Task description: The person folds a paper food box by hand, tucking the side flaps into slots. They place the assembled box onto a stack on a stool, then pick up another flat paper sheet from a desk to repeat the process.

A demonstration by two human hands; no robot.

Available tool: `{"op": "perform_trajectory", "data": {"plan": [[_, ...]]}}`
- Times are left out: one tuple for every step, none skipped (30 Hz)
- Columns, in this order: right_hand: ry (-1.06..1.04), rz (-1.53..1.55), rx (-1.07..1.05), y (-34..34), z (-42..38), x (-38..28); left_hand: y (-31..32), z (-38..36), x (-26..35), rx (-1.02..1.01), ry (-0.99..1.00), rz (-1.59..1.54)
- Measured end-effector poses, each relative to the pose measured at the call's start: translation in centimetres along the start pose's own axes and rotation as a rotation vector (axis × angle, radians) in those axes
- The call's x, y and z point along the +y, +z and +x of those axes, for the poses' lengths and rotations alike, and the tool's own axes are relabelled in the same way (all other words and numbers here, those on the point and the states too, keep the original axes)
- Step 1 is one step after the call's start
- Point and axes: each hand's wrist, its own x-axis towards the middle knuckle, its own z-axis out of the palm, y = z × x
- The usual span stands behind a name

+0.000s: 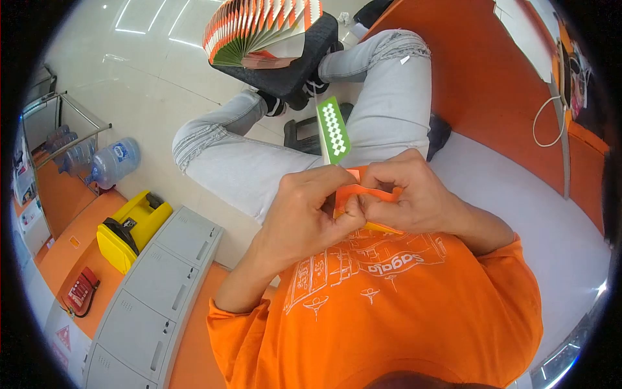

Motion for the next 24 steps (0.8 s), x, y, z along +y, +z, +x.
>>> {"op": "perform_trajectory", "data": {"plan": [[0.002, 0.001, -0.001, 0.1, -0.1, 0.1, 0.1, -0.1, -0.1, -0.005, 0.012, 0.007], [0.015, 0.016, -0.022, 0.0, 0.0, 0.2, 0.2, -0.1, -0.3, -0.009, 0.027, 0.014], [0.031, 0.032, -0.041, 0.1, -0.1, 0.3, 0.3, -0.3, -0.5, -0.01, 0.025, 0.011], [0.033, 0.032, -0.043, 0.1, -0.1, 0.3, 0.5, -0.4, -0.7, 0.0, 0.055, 0.017], [0.024, 0.015, -0.041, 0.1, -0.1, 0.4, 0.6, -0.5, -0.8, 0.011, 0.085, 0.024], [0.016, 0.0, -0.037, 0.3, -0.2, 0.4, 0.6, -0.6, -0.8, 0.009, 0.082, 0.023], [0.015, -0.001, -0.036, 0.3, -0.2, 0.4, 0.5, -0.7, -0.8, -0.002, 0.077, 0.029], [0.015, -0.013, -0.04, 0.2, -0.1, 0.4, 0.5, -0.7, -0.9, -0.012, 0.074, 0.034], [0.02, -0.022, -0.046, 0.3, -0.3, 0.3, 0.6, -0.7, -1.0, -0.013, 0.072, 0.032], [0.021, -0.022, -0.047, 0.3, -0.3, 0.4, 0.8, -0.7, -1.2, 0.002, 0.084, 0.022], [0.024, 0.003, -0.037, 0.3, -0.3, 0.6, 0.9, -0.7, -1.3, 0.016, 0.097, 0.013], [0.03, 0.029, -0.029, 0.4, -0.4, 0.6, 0.9, -0.8, -1.2, 0.015, 0.093, 0.013], [0.029, 0.028, -0.031, 0.4, -0.4, 0.6, 0.8, -0.7, -1.0, 0.013, 0.073, -0.003], [0.036, 0.043, -0.028, 0.4, -0.4, 0.5, 0.8, -0.7, -0.8, 0.01, 0.053, -0.019], [0.046, 0.06, -0.027, 0.5, -0.5, 0.4, 0.7, -0.8, -0.7, 0.01, 0.049, -0.02], [0.047, 0.06, -0.027, 0.5, -0.6, 0.4, 0.6, -0.8, -0.7, -0.01, 0.021, -0.039], [0.047, 0.062, -0.044, 0.5, -0.6, 0.5, 0.5, -0.7, -0.6, -0.031, -0.005, -0.057], [0.046, 0.063, -0.059, 0.5, -0.6, 0.6, 0.5, -0.6, -0.7, -0.032, -0.003, -0.056], [0.049, 0.064, -0.058, 0.4, -0.7, 0.5, 0.5, -0.6, -0.6, -0.037, -0.002, -0.047], [0.053, 0.034, -0.058, 0.4, -0.7, 0.3, 0.5, -0.7, -0.6, -0.044, -0.003, -0.038], [0.051, 0.0, -0.057, 0.3, -0.6, 0.1, 0.6, -0.7, -0.8, -0.045, -0.001, -0.037], [0.05, -0.001, -0.054, 0.4, -0.6, 0.1, 0.7, -0.7, -1.2, -0.033, 0.015, -0.04], [0.037, 0.006, -0.045, 0.6, -0.6, -0.1, 0.8, -0.8, -1.3, -0.021, 0.029, -0.044], [0.025, 0.012, -0.035, 0.7, -0.6, -0.2, 0.8, -0.8, -1.2, -0.024, 0.03, -0.046]]}}
